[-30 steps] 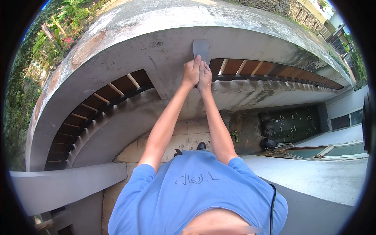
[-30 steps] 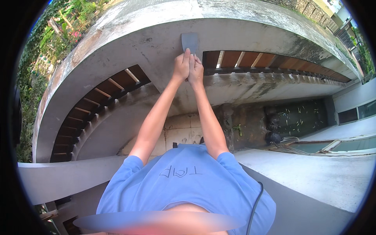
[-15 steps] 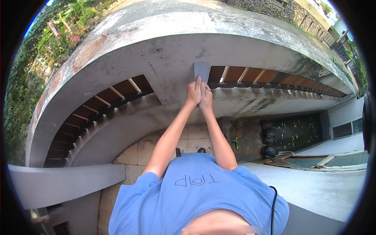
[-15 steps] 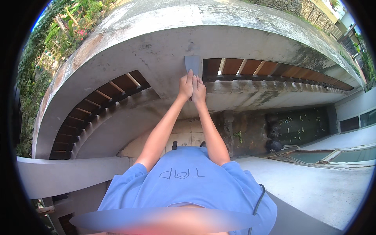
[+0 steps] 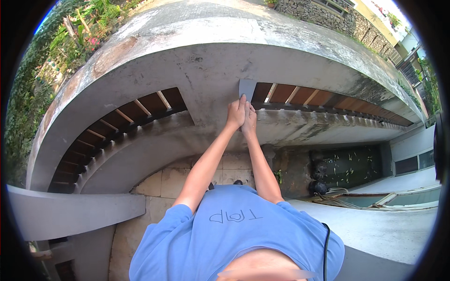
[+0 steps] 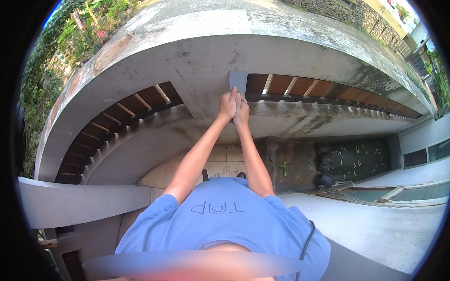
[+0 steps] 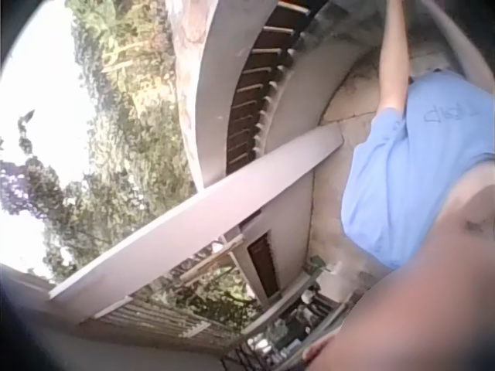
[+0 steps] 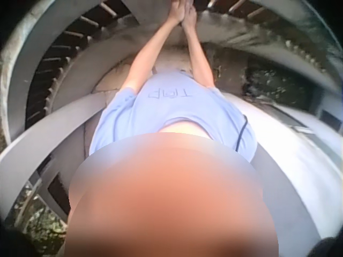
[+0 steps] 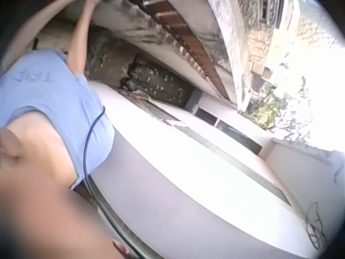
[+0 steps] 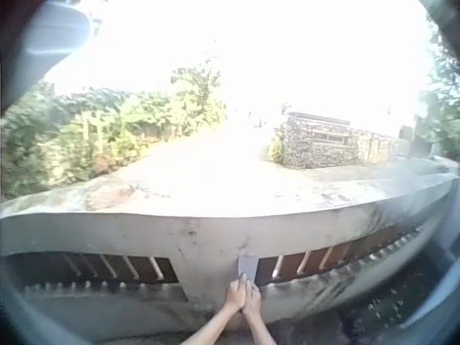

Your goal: Scraping old paint or residue from an outdoor concrete wall using a metal scraper.

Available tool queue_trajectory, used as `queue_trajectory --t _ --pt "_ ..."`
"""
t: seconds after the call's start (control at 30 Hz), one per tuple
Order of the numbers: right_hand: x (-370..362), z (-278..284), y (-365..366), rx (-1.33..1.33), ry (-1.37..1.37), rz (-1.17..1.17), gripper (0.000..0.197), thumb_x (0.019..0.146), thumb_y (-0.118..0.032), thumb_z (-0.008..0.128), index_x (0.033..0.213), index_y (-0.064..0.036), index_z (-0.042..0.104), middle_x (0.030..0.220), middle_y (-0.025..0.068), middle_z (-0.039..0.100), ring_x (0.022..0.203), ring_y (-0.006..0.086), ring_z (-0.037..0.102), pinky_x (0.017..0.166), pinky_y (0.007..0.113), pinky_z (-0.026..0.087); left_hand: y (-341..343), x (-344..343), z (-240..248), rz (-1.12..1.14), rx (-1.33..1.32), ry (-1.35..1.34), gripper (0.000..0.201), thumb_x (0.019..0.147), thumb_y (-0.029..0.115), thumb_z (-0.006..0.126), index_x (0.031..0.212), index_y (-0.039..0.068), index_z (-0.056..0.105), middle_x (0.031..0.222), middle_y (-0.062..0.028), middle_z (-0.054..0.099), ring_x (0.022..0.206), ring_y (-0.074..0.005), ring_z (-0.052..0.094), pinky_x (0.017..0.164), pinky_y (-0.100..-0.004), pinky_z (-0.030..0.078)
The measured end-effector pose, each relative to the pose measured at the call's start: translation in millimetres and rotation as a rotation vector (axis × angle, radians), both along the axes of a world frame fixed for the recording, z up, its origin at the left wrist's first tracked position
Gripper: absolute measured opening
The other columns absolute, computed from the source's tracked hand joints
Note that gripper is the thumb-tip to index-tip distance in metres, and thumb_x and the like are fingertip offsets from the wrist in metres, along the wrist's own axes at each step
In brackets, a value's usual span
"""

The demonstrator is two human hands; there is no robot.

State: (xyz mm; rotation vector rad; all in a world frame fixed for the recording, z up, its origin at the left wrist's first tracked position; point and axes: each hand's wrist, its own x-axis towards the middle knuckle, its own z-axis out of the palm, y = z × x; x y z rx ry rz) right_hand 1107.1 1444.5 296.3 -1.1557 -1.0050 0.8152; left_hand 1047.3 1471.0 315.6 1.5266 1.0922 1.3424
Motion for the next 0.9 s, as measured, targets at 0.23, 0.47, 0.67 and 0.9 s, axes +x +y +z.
queue_trajectory --t 0.23,0.47,0.67,0.9 --pt "7 -11 -2 0.035 -0.172 -0.027 0.052 0.095 -0.037 0.041 0.089 0.0102 0.061 0.093 0.0190 0.063 0.094 0.0270 0.058 0.082 0.036 0.044 -7 -1 5 -0.070 0.053 -0.108 0.057 0.096 0.041 0.037 0.067 -0.004 0.057 0.062 -0.0107 0.062 0.061 -0.0174 0.058 0.061 -0.0319 0.046" --pt "-18 0 -8 -0.075 -0.227 0.040 0.047 0.095 -0.036 0.043 0.094 0.0081 0.058 0.091 0.0164 0.062 0.085 0.0227 0.060 0.074 0.032 0.046 -12 -24 4 0.055 0.043 -0.222 0.056 0.096 0.040 0.038 0.068 -0.004 0.056 0.063 -0.0098 0.062 0.061 -0.0150 0.058 0.061 -0.0312 0.046" --pt "-51 4 5 0.119 -0.189 -0.011 0.040 0.095 -0.030 0.044 0.091 0.0068 0.059 0.085 0.0157 0.062 0.076 0.0232 0.059 0.069 0.034 0.046 -18 -55 7 0.048 0.071 -0.136 0.054 0.097 0.039 0.036 0.068 -0.002 0.055 0.063 -0.0088 0.061 0.060 -0.0152 0.058 0.060 -0.0302 0.046" --pt "-76 6 0 0.155 -0.226 -0.014 0.036 0.096 -0.024 0.043 0.083 0.0071 0.056 0.076 0.0143 0.058 0.068 0.0218 0.054 0.064 0.033 0.043 3 -74 -34 0.057 0.000 -0.232 0.051 0.098 0.037 0.035 0.069 -0.001 0.053 0.064 -0.0064 0.057 0.060 -0.0159 0.056 0.060 -0.0290 0.045"
